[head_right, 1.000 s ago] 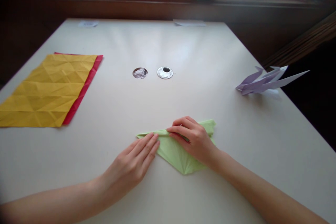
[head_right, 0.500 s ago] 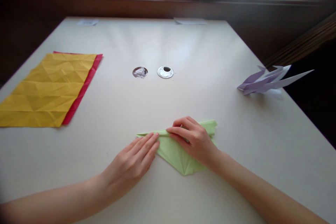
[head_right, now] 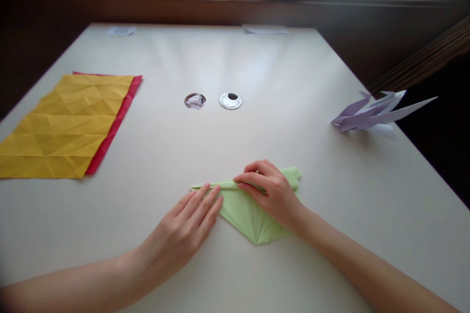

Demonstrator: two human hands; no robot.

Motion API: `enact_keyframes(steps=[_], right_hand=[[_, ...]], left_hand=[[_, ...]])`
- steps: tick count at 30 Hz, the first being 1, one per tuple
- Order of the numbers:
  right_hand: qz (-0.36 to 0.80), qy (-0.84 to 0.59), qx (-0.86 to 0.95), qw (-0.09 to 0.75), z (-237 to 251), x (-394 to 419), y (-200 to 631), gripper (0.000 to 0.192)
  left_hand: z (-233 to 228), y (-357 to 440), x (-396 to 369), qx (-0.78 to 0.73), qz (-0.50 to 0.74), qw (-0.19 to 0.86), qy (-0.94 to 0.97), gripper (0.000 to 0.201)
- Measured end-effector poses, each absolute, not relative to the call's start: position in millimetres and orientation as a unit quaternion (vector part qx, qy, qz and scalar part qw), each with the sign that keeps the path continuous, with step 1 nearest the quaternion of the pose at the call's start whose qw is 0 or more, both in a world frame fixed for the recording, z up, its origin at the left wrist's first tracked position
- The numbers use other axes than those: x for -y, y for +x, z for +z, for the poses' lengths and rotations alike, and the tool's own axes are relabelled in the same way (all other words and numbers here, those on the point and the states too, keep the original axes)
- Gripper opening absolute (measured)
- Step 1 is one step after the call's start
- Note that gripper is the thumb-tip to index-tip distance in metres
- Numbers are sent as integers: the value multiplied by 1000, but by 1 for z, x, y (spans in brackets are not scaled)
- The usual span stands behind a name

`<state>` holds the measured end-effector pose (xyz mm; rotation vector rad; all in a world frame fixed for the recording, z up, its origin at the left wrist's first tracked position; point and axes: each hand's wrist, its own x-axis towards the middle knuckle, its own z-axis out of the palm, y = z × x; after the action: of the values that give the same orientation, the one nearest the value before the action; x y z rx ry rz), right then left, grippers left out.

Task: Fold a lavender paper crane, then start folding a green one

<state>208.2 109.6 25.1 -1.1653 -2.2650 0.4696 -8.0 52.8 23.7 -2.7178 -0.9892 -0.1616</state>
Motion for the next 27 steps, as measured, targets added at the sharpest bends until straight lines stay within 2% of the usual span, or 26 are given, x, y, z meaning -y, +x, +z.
enact_keyframes(steps=[27], right_hand=[[146,-414,849,293,22,-111,209,16]], left_hand=[[19,-7,-44,386,-60,132,-911,43]])
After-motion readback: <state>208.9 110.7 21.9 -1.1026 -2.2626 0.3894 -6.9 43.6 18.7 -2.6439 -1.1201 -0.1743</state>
